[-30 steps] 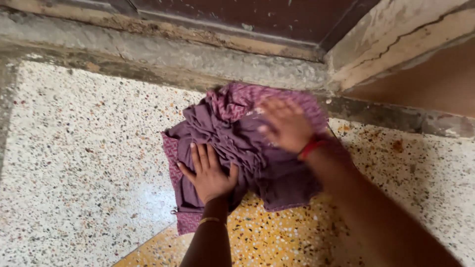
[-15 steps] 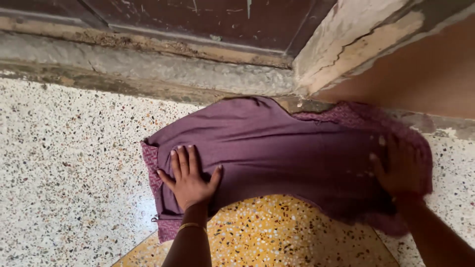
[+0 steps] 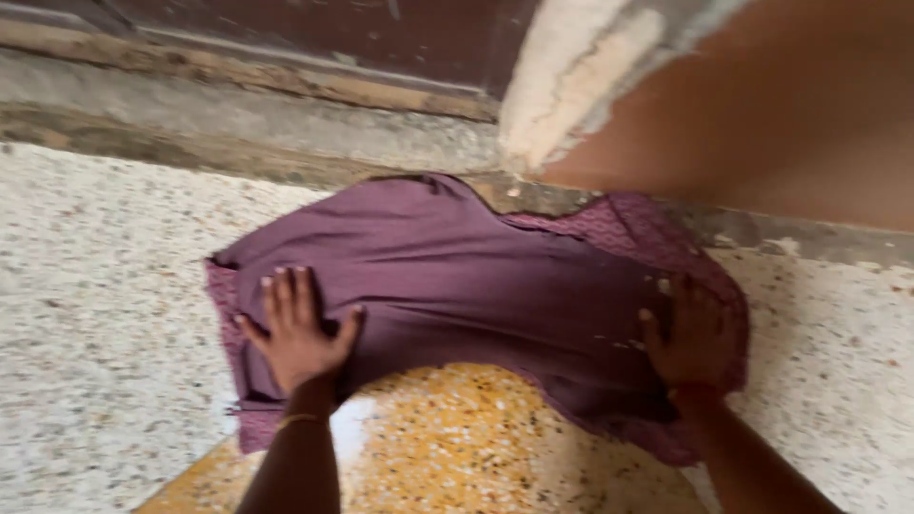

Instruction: The person wipes the floor with a cloth, washes and wrings the cloth in a bucket of water, and then wipes different areas of the floor by hand.

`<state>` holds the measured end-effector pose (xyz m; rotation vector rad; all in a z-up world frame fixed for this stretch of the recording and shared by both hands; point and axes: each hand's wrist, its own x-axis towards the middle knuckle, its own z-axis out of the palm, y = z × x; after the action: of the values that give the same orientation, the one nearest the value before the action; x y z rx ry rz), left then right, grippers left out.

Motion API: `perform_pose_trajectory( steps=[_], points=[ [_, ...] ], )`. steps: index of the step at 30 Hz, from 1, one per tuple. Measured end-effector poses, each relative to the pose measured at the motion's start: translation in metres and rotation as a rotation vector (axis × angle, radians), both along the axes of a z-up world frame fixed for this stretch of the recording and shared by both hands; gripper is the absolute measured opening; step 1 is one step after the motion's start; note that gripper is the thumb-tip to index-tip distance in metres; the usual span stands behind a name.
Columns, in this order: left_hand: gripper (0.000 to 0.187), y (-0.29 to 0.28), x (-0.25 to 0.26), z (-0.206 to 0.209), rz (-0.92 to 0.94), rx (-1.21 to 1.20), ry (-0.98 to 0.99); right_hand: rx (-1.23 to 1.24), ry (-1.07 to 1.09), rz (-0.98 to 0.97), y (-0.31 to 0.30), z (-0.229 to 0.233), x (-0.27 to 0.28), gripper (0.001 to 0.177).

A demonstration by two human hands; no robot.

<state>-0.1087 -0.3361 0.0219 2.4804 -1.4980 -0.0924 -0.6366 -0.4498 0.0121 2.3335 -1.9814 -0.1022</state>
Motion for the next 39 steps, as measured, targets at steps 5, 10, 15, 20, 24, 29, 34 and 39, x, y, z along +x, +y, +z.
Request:
perform_pose_trajectory(
  steps=[5, 10, 15, 20, 24, 29, 34, 39],
  points=[
    [0.098, -0.004, -0.005, 0.001, -0.004, -0.024, 0.007, -0.068, -0.066, 0.027, -0.003, 0.011, 0.007, 0.078],
    [0.097, 0.0, -0.016, 0.001, 0.017, -0.027, 0.017, -0.08, -0.141, 0.038, -0.003, 0.022, 0.014, 0.079],
    [0.083, 0.005, -0.08, -0.015, 0.185, -0.042, -0.005, -0.084, -0.075, 0.043, -0.003, 0.04, 0.018, 0.075],
    [0.074, -0.001, -0.185, -0.014, 0.218, -0.007, -0.038, -0.081, -0.184, 0.025, -0.005, 0.037, 0.016, 0.077],
    [0.074, -0.02, -0.27, -0.018, 0.231, 0.035, -0.061, -0.072, -0.215, -0.004, -0.001, 0.024, 0.008, 0.073],
    [0.072, -0.078, -0.374, -0.018, 0.128, 0.124, -0.132, -0.073, -0.319, -0.008, -0.001, 0.009, -0.002, 0.062],
    [0.067, -0.107, -0.408, -0.017, 0.015, 0.15, -0.109, -0.087, -0.454, -0.008, 0.002, -0.002, -0.011, 0.055],
    [0.067, -0.11, -0.404, -0.017, 0.023, 0.104, -0.01, -0.031, -0.353, -0.001, -0.003, 0.013, -0.003, 0.055]
  ],
)
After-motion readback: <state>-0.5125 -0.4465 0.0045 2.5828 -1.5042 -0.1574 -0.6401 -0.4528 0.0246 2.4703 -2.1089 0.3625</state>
